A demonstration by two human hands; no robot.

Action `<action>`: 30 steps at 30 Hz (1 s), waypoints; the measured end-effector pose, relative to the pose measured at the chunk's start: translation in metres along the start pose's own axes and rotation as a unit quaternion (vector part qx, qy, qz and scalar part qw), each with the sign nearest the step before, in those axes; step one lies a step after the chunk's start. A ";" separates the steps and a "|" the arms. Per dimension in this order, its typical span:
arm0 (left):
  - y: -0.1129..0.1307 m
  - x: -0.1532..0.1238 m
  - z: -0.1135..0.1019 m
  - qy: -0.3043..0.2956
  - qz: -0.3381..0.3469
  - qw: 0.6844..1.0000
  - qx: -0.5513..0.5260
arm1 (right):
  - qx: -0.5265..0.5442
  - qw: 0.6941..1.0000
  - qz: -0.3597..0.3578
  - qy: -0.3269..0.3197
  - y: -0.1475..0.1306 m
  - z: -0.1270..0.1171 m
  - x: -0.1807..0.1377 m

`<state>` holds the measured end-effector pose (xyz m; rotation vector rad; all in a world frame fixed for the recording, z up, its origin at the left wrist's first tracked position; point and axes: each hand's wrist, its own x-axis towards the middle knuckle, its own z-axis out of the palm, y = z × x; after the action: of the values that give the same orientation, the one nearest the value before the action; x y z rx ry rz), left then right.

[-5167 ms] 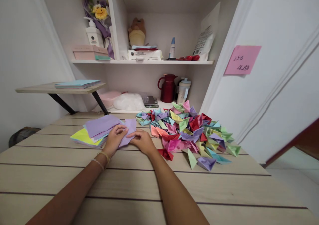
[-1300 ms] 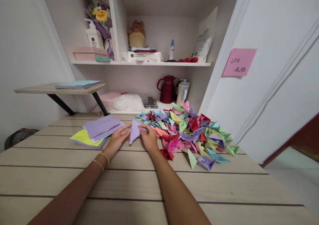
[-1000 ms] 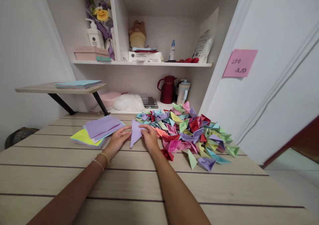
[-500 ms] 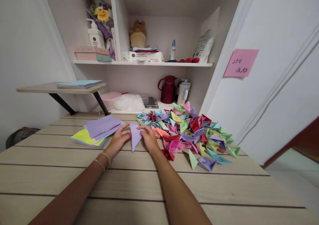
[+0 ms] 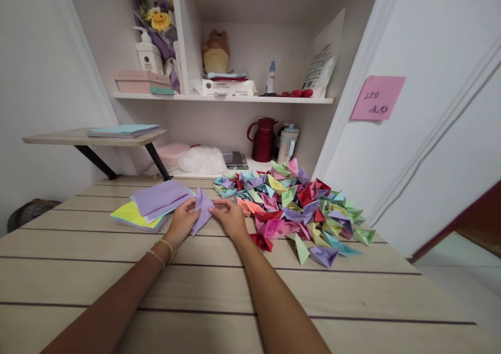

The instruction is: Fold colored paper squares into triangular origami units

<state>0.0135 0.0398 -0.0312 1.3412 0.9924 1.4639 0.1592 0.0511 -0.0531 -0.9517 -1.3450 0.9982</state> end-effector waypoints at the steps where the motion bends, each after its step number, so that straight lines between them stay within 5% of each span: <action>1: 0.000 0.000 0.000 -0.002 0.014 1.000 0.026 | -0.008 1.000 -0.001 -0.007 -0.001 0.000 0.000; 11: -0.004 -0.005 -0.005 0.027 0.107 0.950 0.292 | -0.058 0.995 -0.052 -0.068 -0.015 0.008 -0.011; 16: -0.002 -0.004 -0.002 0.018 0.112 0.975 0.194 | -0.039 0.997 -0.064 -0.015 -0.008 0.005 -0.004; 22: 0.003 -0.006 0.002 -0.016 -0.022 0.999 0.021 | 0.123 0.991 -0.002 0.049 0.003 -0.002 0.007; 30: 0.007 -0.006 0.001 0.013 -0.043 0.996 -0.079 | 0.248 0.966 0.066 0.009 -0.007 -0.002 0.003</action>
<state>0.0137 0.0318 -0.0261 1.1536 0.9200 1.4661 0.1618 0.0517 -0.0455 -0.6695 -0.9535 1.3448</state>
